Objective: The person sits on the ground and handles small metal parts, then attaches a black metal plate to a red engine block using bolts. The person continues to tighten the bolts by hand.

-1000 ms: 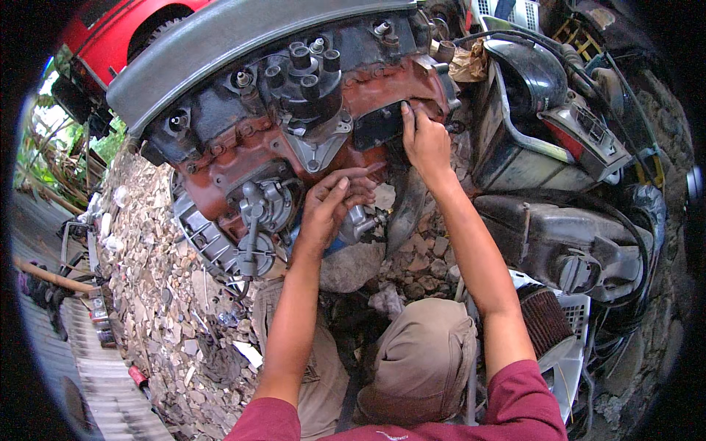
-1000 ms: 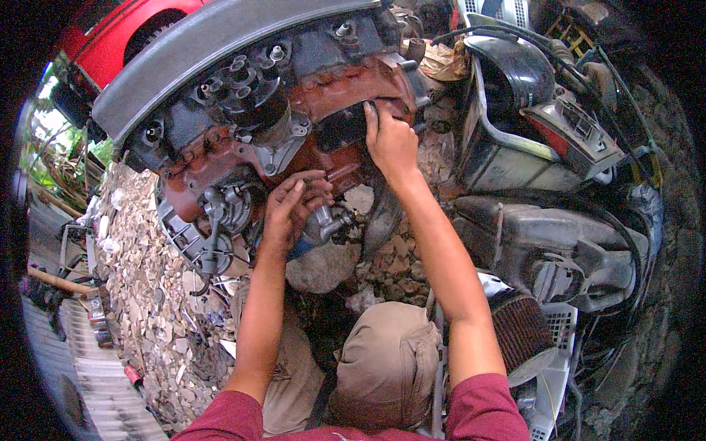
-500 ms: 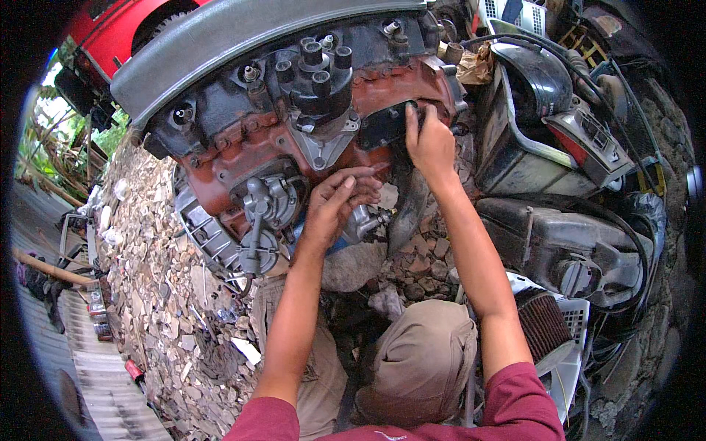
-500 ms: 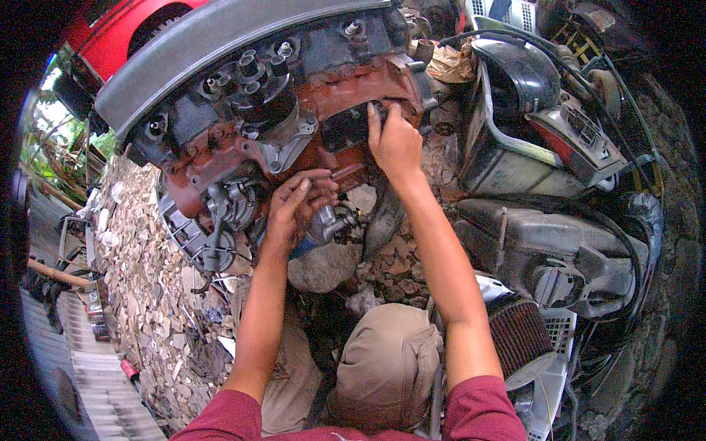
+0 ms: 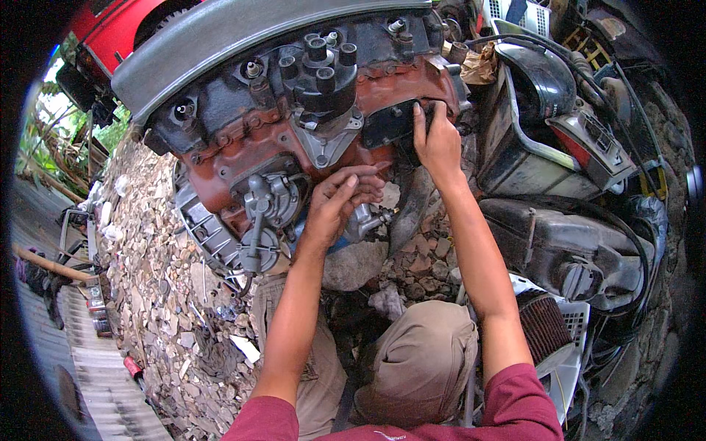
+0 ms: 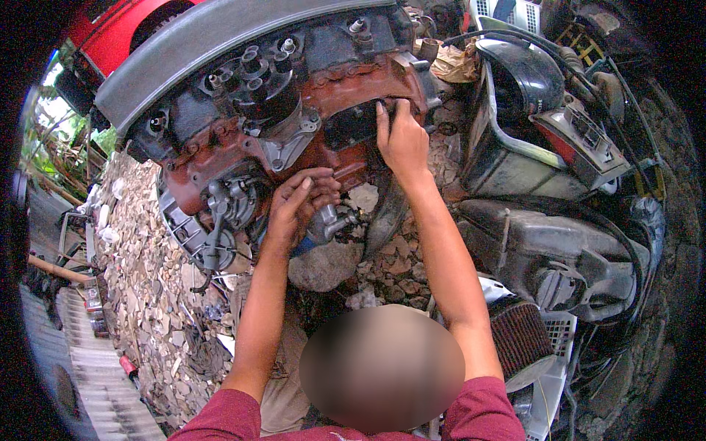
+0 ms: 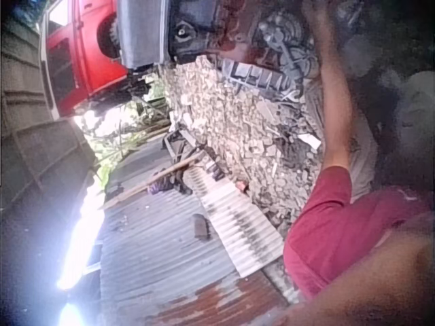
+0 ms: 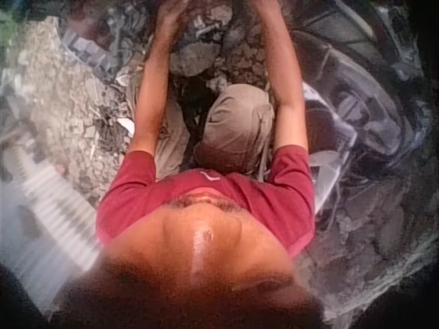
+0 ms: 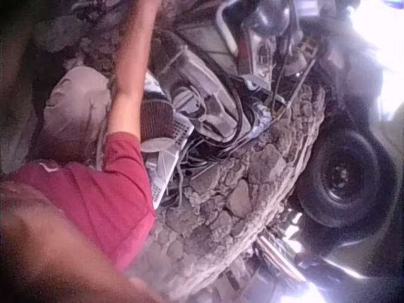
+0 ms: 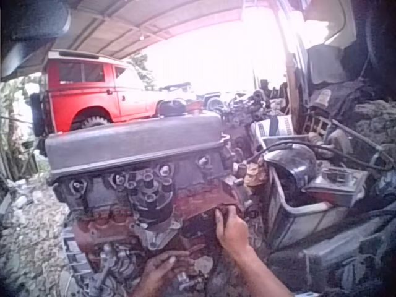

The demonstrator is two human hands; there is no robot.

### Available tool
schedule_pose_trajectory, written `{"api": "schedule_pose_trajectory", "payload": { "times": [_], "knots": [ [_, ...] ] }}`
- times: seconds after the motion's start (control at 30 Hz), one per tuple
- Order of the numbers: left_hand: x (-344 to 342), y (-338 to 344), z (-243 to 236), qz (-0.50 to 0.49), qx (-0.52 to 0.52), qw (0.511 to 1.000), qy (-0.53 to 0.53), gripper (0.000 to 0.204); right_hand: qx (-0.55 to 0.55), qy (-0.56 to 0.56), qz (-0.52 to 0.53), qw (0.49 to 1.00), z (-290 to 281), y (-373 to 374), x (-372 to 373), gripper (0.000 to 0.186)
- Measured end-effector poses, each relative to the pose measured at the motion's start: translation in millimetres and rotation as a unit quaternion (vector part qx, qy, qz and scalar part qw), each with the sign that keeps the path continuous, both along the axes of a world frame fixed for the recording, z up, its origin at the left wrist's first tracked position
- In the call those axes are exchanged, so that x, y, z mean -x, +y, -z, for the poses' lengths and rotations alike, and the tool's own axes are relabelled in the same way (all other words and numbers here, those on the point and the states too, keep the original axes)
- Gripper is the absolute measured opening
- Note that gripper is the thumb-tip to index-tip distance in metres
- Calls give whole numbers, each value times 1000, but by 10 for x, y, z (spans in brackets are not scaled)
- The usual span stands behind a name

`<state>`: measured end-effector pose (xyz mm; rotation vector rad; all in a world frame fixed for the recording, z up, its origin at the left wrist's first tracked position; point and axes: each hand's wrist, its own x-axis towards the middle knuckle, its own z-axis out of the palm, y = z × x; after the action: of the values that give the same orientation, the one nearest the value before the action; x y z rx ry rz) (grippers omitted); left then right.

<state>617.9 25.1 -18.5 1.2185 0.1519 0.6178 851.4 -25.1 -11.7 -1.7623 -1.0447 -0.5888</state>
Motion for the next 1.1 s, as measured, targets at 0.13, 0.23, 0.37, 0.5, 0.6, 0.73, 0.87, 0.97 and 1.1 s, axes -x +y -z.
{"api": "schedule_pose_trajectory", "payload": {
  "times": [0.13,0.23,0.37,0.5,0.6,0.73,0.87,0.97,1.1],
  "knots": [
    [-21,3,30,3,5,1000,-4,46,32,1,10,999,1,-4,-36,27],
    [-11,-1,21,4,3,1000,-3,45,28,3,1,1000,19,1,2,28],
    [-12,-7,6,2,4,1000,1,45,28,24,-6,999,31,18,-41,29],
    [0,-7,2,-1,10,1000,6,46,21,22,12,999,11,11,50,30],
    [-14,-19,9,2,6,1000,2,47,20,33,10,999,34,22,-1,30],
    [-10,-2,10,7,3,1000,-2,47,11,25,3,1000,6,12,19,30],
    [-4,-10,0,3,3,1000,-2,46,-57,0,-30,998,11,1,-14,28],
    [-11,-9,14,7,5,1000,-3,46,-34,10,-32,999,35,3,-40,27],
    [-6,4,21,8,7,1000,-5,45,7,49,-38,998,39,27,-41,28]
  ]
}}
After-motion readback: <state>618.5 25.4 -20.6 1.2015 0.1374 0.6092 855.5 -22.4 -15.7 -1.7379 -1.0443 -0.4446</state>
